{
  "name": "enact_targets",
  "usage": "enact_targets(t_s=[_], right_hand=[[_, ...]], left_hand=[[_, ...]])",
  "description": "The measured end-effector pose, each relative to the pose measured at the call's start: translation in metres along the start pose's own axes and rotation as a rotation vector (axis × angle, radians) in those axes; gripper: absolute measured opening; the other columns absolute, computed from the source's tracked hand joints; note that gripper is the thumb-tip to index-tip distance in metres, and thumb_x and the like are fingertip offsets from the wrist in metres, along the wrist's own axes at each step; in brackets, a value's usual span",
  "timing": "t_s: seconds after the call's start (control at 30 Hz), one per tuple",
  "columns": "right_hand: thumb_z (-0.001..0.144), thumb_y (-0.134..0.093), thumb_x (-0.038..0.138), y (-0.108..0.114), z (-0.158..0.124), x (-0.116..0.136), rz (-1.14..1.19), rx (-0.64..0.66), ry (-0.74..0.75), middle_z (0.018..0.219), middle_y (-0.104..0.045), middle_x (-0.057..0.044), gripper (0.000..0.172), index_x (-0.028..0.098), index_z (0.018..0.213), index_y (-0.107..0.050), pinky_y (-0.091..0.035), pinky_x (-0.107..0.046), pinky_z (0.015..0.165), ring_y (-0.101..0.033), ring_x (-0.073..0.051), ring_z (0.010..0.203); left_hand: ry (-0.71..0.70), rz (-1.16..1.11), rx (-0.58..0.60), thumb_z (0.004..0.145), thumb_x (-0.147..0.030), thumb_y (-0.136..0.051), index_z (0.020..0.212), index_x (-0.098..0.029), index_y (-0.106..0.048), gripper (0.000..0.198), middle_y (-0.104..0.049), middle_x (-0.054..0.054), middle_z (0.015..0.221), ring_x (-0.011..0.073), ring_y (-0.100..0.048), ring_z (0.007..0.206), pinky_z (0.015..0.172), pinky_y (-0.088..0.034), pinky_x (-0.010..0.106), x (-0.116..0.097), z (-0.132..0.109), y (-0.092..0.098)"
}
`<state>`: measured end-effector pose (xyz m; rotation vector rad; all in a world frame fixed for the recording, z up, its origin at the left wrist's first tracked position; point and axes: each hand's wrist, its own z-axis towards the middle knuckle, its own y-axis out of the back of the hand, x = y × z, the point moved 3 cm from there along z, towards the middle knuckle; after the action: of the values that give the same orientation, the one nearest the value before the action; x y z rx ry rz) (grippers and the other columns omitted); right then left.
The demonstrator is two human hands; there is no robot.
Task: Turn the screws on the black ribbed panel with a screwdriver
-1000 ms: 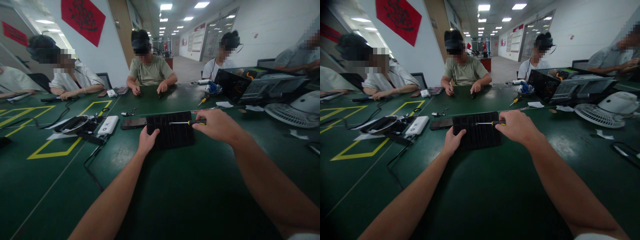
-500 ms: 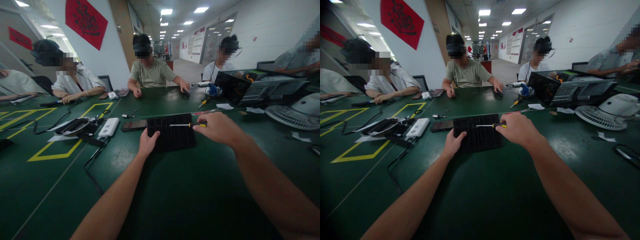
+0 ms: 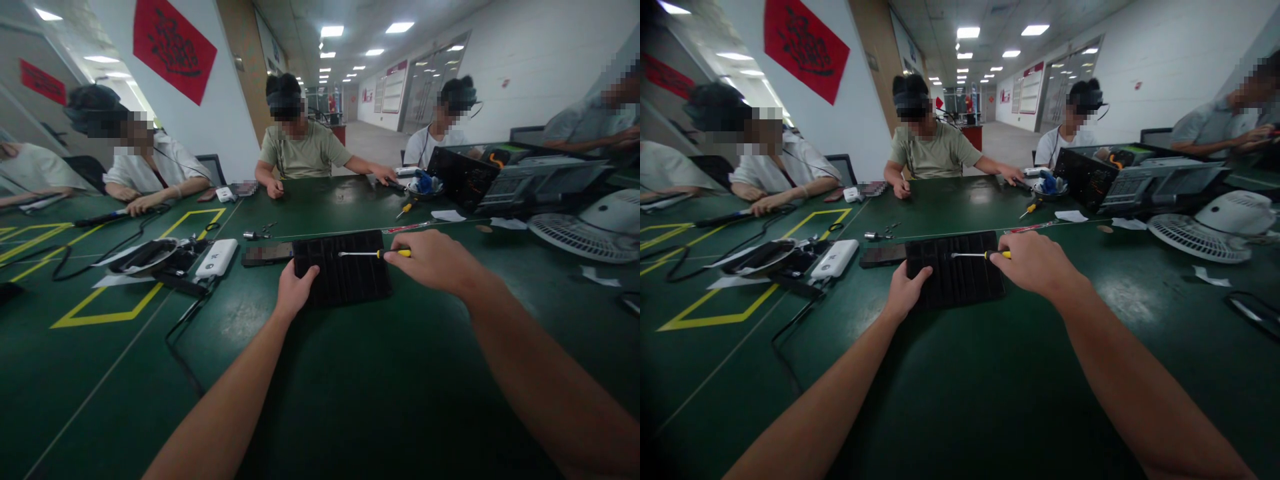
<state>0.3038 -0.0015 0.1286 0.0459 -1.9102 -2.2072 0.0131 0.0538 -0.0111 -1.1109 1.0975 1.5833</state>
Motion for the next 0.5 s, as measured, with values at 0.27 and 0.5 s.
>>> enact_targets(t_s=[0.27,0.5], right_hand=[[0.097,-0.067,0.043,-0.0033,0.0024,-0.0014,0.067,-0.029,0.056,0.097,-0.079,-0.011,0.023,0.022,0.102,-0.075,-0.042,-0.04,0.073,-0.07,-0.03,0.09],[0.093,-0.07,0.037,-0.0024,0.0031,-0.0014,0.063,-0.038,0.055,0.102,-0.078,-0.01,0.016,0.023,0.1,-0.072,-0.042,-0.04,0.075,-0.069,-0.03,0.093]], left_hand=[[-0.003,0.006,-0.004,0.082,-0.034,-0.082,0.112,-0.018,-0.077,0.033,-0.085,0.012,0.113,0.0336,-0.08,0.107,0.104,-0.062,0.054,-0.0026,-0.0009,0.0],[0.003,0.017,-0.008,0.082,-0.035,-0.083,0.113,-0.019,-0.078,0.035,-0.084,0.012,0.114,0.0332,-0.08,0.108,0.104,-0.062,0.053,-0.0023,-0.0014,0.0015]])
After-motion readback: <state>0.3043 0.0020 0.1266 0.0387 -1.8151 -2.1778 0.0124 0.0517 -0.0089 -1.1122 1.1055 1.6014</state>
